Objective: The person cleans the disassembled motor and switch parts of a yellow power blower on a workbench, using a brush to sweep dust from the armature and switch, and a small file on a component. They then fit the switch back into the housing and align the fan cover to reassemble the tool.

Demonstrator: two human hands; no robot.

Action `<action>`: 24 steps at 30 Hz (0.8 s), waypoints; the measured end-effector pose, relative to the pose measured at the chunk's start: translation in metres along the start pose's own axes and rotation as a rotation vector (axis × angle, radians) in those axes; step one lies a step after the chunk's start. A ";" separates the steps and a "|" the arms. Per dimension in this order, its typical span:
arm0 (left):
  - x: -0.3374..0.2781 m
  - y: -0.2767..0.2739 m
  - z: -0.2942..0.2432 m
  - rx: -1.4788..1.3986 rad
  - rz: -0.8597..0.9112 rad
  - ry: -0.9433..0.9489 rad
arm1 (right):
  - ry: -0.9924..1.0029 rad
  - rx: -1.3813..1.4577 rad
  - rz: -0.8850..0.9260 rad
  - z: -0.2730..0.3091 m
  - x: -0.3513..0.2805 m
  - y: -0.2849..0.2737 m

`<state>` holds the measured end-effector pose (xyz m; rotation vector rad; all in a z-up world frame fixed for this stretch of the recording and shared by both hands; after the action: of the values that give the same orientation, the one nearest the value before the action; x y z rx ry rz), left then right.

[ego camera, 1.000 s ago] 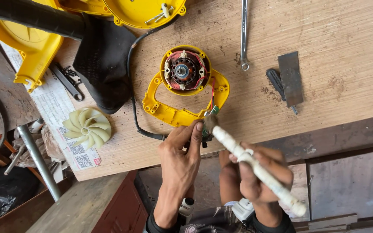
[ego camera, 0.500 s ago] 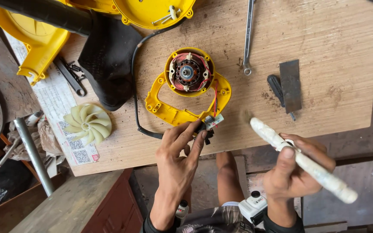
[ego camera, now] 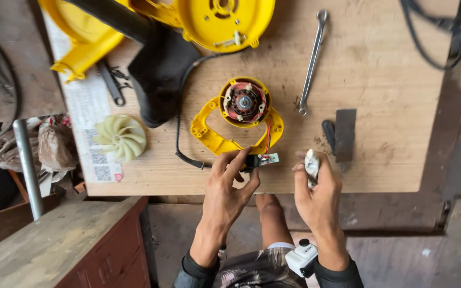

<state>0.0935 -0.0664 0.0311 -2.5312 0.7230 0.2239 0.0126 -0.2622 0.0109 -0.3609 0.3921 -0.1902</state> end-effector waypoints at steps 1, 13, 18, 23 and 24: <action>-0.002 -0.002 0.000 -0.001 -0.022 0.007 | -0.021 -0.005 0.008 0.009 0.001 -0.007; -0.022 -0.006 -0.028 0.146 -0.041 0.154 | 0.164 -0.530 0.306 0.102 -0.018 -0.129; -0.024 -0.017 -0.033 0.194 -0.020 0.113 | 0.198 -0.556 0.317 0.108 -0.024 -0.169; -0.020 -0.029 -0.028 0.147 -0.009 0.031 | 0.177 -0.589 0.334 0.108 -0.016 -0.180; -0.022 -0.028 -0.025 0.118 0.007 0.012 | 0.194 -0.589 0.361 0.103 -0.020 -0.179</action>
<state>0.0901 -0.0483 0.0705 -2.4205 0.7278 0.1630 0.0167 -0.3900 0.1737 -0.8443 0.6975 0.2539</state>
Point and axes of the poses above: each hand's wrist, its own x-axis towards the middle knuckle, its own y-axis out of the palm, z = x × y, the point moved 10 cm from there along x, towards the middle knuckle, and after that the axes turned 15 degrees about z, right-handed, at the moved point
